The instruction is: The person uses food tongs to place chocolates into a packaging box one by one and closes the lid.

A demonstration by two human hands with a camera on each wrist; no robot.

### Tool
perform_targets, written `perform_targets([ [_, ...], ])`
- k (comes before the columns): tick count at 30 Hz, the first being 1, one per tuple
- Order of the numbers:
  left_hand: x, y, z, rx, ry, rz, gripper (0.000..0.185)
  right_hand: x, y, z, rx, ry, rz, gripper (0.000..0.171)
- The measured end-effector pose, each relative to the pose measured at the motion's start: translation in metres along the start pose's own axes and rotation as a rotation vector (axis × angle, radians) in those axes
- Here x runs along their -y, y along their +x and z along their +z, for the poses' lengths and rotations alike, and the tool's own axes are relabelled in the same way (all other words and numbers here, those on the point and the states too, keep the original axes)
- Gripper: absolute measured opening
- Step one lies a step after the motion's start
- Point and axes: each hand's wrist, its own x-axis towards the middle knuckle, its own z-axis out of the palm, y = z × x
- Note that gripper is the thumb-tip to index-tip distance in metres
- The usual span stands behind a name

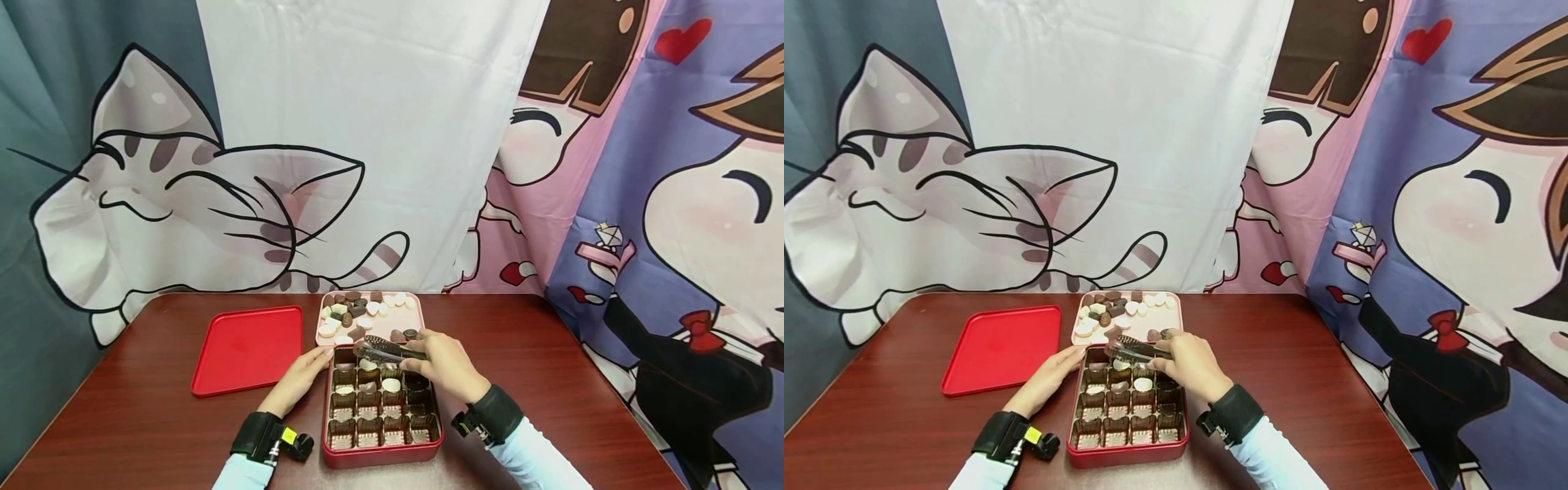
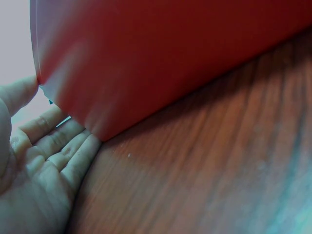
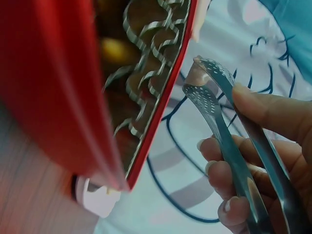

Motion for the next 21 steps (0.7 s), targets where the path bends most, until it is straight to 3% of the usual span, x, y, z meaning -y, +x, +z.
perform_targets([
  [7, -0.001, 0.000, 0.000, 0.010, 0.003, 0.004, 0.045, 0.017, -0.011, -0.004, 0.034, -0.019, -0.129, 0.030],
  [16, -0.001, 0.001, 0.000, 0.002, 0.019, -0.002, 0.045, 0.027, -0.020, -0.007, 0.152, -0.033, -0.237, 0.029],
  [21, -0.001, 0.001, 0.001, 0.000, 0.025, -0.005, 0.045, 0.028, -0.022, -0.005, 0.197, -0.024, -0.244, 0.029],
])
